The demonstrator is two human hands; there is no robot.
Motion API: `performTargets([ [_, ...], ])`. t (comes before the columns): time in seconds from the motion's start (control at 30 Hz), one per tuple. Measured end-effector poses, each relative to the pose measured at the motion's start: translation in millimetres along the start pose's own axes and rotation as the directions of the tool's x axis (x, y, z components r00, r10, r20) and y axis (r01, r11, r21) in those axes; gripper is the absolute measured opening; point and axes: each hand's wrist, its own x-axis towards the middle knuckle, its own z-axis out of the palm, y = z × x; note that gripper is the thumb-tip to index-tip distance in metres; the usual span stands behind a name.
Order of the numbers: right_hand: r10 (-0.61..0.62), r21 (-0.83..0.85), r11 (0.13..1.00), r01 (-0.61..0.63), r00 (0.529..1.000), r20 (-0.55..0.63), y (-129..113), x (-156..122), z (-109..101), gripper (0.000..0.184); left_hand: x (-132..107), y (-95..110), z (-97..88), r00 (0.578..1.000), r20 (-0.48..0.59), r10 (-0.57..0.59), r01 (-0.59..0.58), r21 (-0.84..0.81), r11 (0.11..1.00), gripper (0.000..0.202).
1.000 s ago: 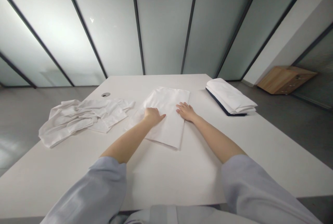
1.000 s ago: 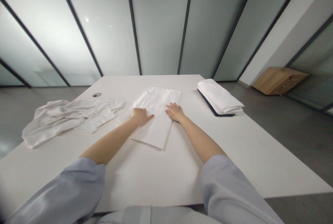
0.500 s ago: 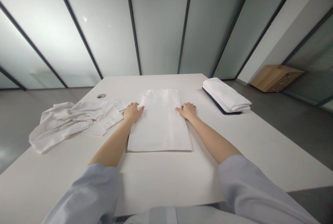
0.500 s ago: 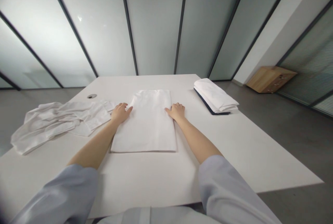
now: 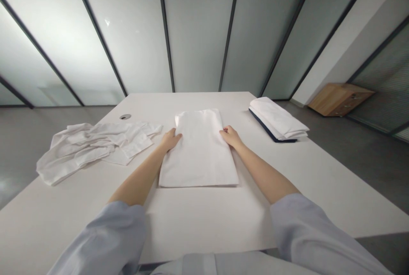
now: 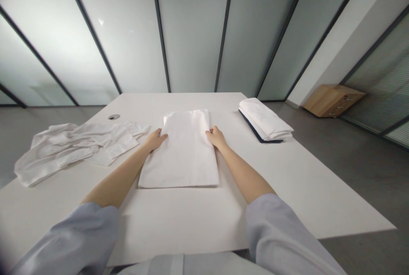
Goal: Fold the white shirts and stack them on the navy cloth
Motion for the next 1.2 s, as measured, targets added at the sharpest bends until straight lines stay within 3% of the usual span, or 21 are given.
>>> performTargets([
  [0.07, 0.038, 0.126, 0.991, -0.040, 0.999, 0.018, 0, 0, 1, 0.041, 1, 3, -0.2, 0.996, 0.056, -0.068, 0.082, -0.302, 0.950, 0.051],
  [0.2, 0.105, 0.406, 0.905, -0.128, 0.991, 0.077, 0, -1, 2, 0.053, 3, 8, -0.5, 0.970, 0.127, -0.207, 0.232, -0.742, 0.629, 0.083],
  [0.33, 0.092, 0.584, 0.802, -0.124, 0.992, 0.084, 3, -1, 2, 0.053, 4, 5, -2.1, 0.960, 0.183, -0.213, 0.254, -0.890, 0.378, 0.098],
  [0.43, 0.033, 0.680, 0.730, -0.070, 0.997, 0.067, 5, 0, 2, 0.051, 4, -2, -5.7, 0.965, 0.218, -0.145, 0.252, -0.922, 0.292, 0.110],
  [0.53, -0.001, 0.755, 0.653, -0.060, 0.997, 0.080, 8, 2, 2, 0.049, 2, -10, -11.3, 0.987, 0.157, -0.030, 0.160, -0.959, 0.233, 0.105],
  [0.6, -0.004, 0.779, 0.620, -0.091, 0.993, 0.119, 10, 2, 1, 0.046, 0, -12, -14.5, 0.989, 0.137, 0.053, 0.122, -0.969, 0.216, 0.093],
  [0.67, -0.013, 0.782, 0.608, -0.137, 0.983, 0.182, 11, 2, -1, 0.044, -3, -14, -16.4, 0.977, 0.183, 0.108, 0.155, -0.961, 0.231, 0.082],
  [0.8, -0.034, 0.745, 0.640, -0.187, 0.962, 0.271, 10, 1, -5, 0.041, -5, -15, -16.9, 0.944, 0.313, 0.106, 0.264, -0.907, 0.329, 0.074],
  [0.9, -0.048, 0.716, 0.675, -0.181, 0.957, 0.287, 11, 1, -7, 0.038, -3, -17, -17.1, 0.931, 0.348, 0.106, 0.283, -0.876, 0.390, 0.066],
  [1.1, -0.134, 0.803, 0.571, -0.172, 0.945, 0.297, 16, 5, -6, 0.040, 3, -19, -16.5, 0.967, 0.255, -0.002, 0.235, -0.888, 0.395, 0.052],
  [1.2, -0.166, 0.815, 0.560, -0.149, 0.944, 0.287, 20, 6, -5, 0.044, 2, -20, -16.3, 0.971, 0.241, -0.011, 0.226, -0.893, 0.389, 0.057],
])
